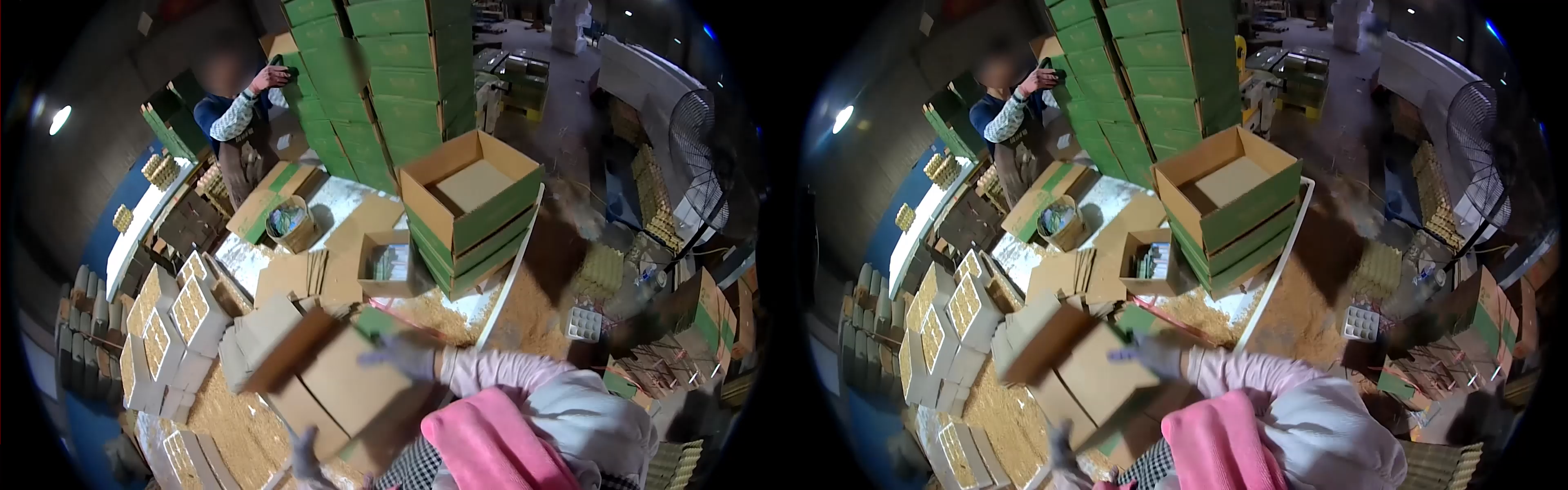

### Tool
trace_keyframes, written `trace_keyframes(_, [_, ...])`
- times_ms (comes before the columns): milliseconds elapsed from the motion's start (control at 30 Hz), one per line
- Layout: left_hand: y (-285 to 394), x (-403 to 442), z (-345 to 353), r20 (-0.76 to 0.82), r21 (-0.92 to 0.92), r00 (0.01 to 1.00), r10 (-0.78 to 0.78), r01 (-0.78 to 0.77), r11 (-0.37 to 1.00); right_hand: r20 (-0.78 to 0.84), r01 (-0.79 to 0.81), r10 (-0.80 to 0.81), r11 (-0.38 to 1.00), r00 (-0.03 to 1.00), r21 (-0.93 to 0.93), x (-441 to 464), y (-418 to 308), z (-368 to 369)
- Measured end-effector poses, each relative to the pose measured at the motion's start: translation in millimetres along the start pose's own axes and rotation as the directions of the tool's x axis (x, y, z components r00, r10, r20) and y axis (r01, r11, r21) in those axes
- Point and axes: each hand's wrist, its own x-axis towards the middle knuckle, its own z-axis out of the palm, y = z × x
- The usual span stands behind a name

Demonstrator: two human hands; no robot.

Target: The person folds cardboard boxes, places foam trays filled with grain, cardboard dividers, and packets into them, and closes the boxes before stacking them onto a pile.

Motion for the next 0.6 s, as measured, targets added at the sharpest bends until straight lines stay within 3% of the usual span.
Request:
trace_keyframes(33, [15,25,17,-0.130,0.156,0.991,0.018,0.002,0.988,-0.028,0.124,-0.123,0.992,0.992,0.037,-3,-35,-26])
trace_keyframes(67, [43,37,65,-0.086,0.017,0.988,0.126,-0.125,0.992,0.007,0.366,-0.370,0.917,0.929,-0.158,-13,-63,-65])
trace_keyframes(100, [71,49,113,-0.040,-0.134,0.972,0.232,-0.235,0.963,0.042,0.569,-0.592,0.749,0.805,-0.340,-25,-98,-101])
trace_keyframes(133, [57,104,93,0.239,-0.121,0.838,0.490,-0.475,0.872,-0.279,0.507,-0.530,0.848,0.801,-0.153,-48,-132,-124])
trace_keyframes(167, [87,101,157,-0.039,-0.060,0.948,0.316,-0.318,0.946,-0.474,0.646,-0.692,0.706,0.544,-0.290,-70,-148,-157])
trace_keyframes(200, [96,111,200,0.022,-0.054,0.912,0.411,-0.409,0.911,-0.608,0.652,-0.764,0.576,0.216,-0.493,-93,-164,-190])
trace_keyframes(267, [107,129,265,0.127,-0.052,0.798,0.590,-0.588,0.807,-0.543,0.235,-0.798,0.493,-0.260,-0.837,-116,-170,-279])
trace_keyframes(300, [106,138,298,0.167,-0.130,0.862,0.478,-0.461,0.878,-0.805,0.474,-0.589,0.690,-0.072,-0.547,-109,-139,-333])
trace_keyframes(333, [105,146,331,0.203,-0.198,0.911,0.358,-0.320,0.927,-0.801,0.628,-0.583,0.676,0.135,-0.386,-89,-77,-392])
trace_keyframes(367, [103,145,363,0.310,-0.196,0.894,0.323,-0.272,0.942,-0.763,0.712,-0.552,0.679,0.335,-0.179,-69,-16,-450])
trace_keyframes(433, [92,140,423,0.420,-0.228,0.875,0.239,-0.153,0.962,-0.764,0.591,-0.556,0.751,0.328,-0.293,-69,-1,-422])
trace_keyframes(467, [87,138,453,0.472,-0.233,0.859,0.196,-0.092,0.968,-0.825,0.619,-0.509,0.737,0.245,-0.271,-75,-15,-399])
trace_keyframes(500, [67,151,469,0.422,-0.181,0.873,0.244,-0.182,0.966,-0.883,0.640,-0.440,0.728,0.164,-0.244,-83,-22,-379])
trace_keyframes(600, [49,166,485,0.357,0.199,0.893,0.275,-0.361,0.911,-0.775,0.470,-0.598,0.755,0.206,-0.457,-84,21,-408])
